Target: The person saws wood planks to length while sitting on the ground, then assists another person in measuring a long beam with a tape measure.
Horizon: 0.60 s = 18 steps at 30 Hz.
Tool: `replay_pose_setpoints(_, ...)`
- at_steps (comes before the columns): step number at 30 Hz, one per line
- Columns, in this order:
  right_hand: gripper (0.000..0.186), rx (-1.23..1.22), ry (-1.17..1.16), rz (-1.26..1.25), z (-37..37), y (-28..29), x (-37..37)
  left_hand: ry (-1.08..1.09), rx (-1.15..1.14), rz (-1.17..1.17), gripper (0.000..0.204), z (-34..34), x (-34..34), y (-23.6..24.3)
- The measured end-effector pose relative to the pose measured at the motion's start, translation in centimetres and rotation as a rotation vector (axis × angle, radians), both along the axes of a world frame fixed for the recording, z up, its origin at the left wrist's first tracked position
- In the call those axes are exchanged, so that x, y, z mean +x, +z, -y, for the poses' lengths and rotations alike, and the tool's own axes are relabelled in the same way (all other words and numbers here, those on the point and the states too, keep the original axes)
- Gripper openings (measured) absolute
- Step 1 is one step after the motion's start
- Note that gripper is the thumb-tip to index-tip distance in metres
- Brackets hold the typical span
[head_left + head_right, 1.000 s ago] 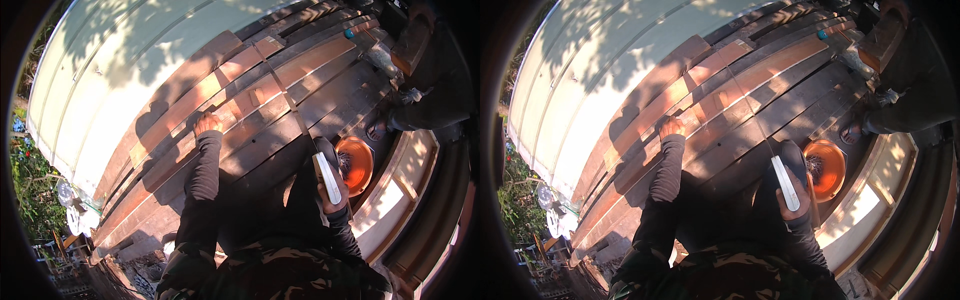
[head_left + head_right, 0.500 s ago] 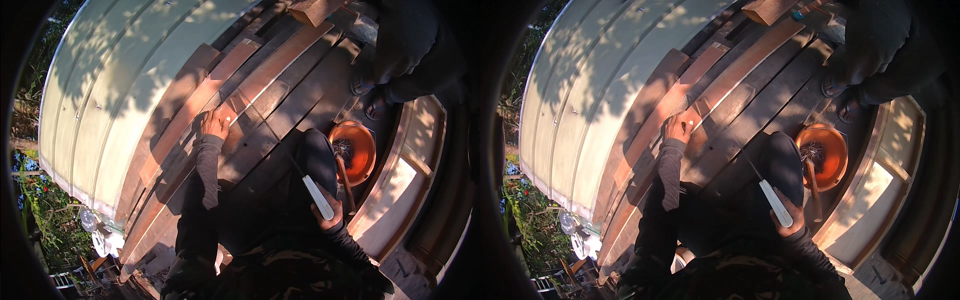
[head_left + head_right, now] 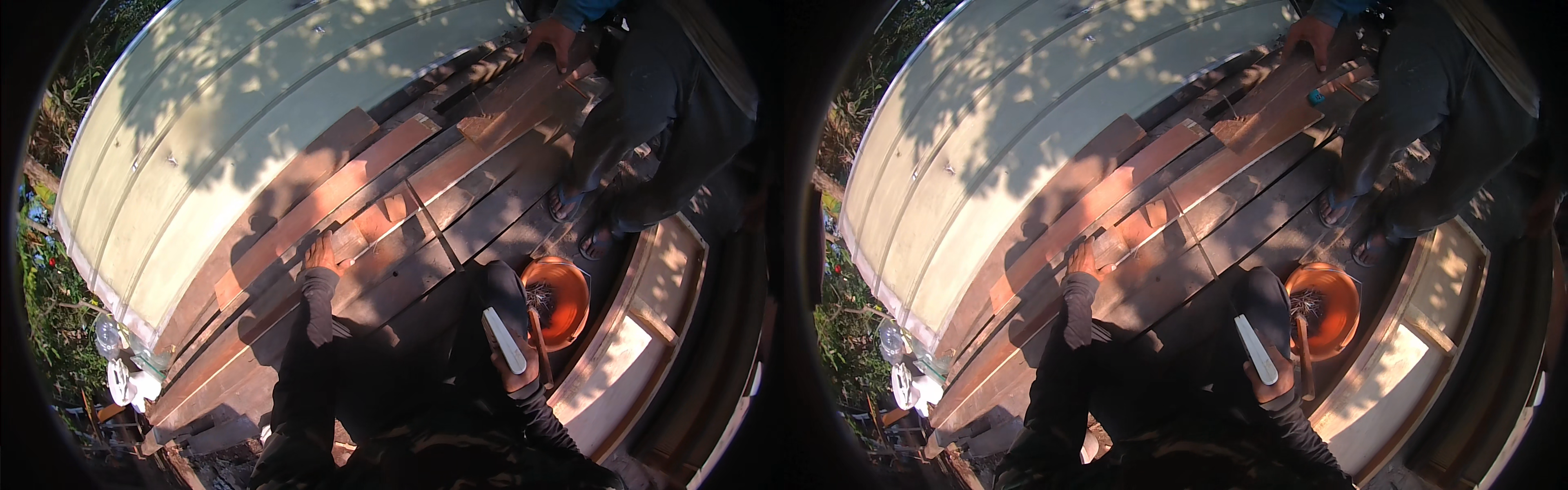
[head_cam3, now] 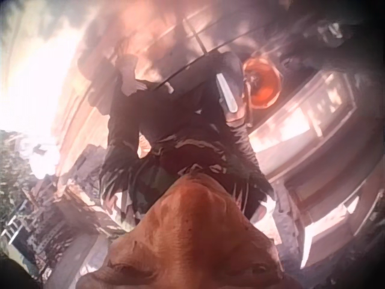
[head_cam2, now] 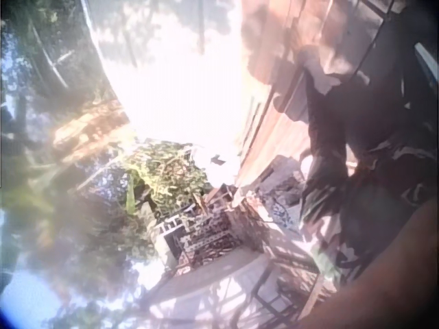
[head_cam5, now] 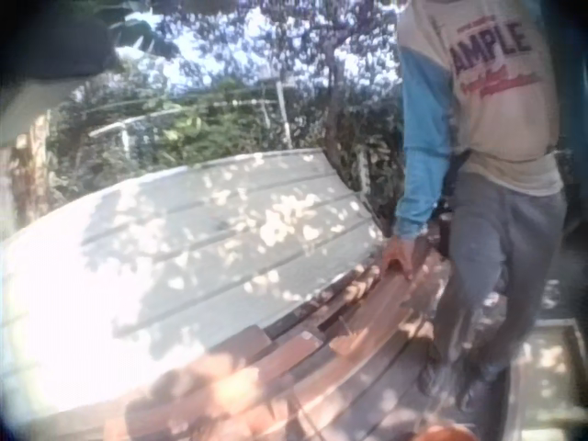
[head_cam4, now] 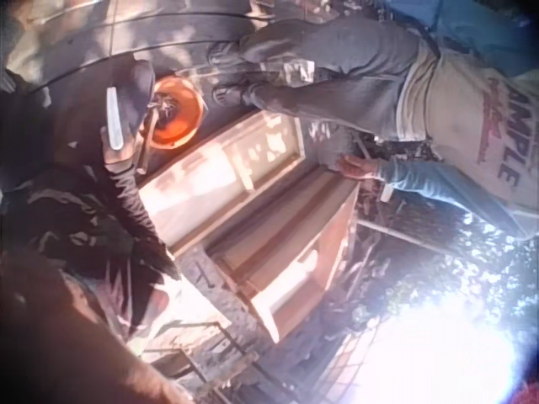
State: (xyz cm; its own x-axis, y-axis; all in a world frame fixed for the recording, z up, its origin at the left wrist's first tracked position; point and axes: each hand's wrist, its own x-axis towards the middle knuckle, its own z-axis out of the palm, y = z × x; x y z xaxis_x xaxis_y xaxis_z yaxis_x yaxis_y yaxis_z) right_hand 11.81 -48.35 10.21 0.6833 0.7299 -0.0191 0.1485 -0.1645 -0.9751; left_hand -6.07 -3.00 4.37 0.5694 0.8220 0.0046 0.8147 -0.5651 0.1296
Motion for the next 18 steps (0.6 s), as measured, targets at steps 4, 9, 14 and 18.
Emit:
replay_pose_setpoints(4,0.052,0.037,0.069,0.095,0.0,0.8,-0.2,0.021,0.047,0.009,0.101,-0.5,-1.2,-0.9)
replay_pose_setpoints(9,0.051,-0.056,0.075,-0.145,2.8,1.4,0.1,-0.069,0.186,0.100,0.080,0.3,-0.9,-1.3)
replay_pose_setpoints(14,0.058,-0.077,0.047,-0.046,7.5,3.7,0.4,-0.363,0.252,0.224,0.069,2.3,5.1,0.0)
replay_pose_setpoints(18,0.047,-0.240,0.001,-0.062,11.0,8.9,0.6,-0.052,0.156,-0.090,0.100,2.0,12.7,-0.9)
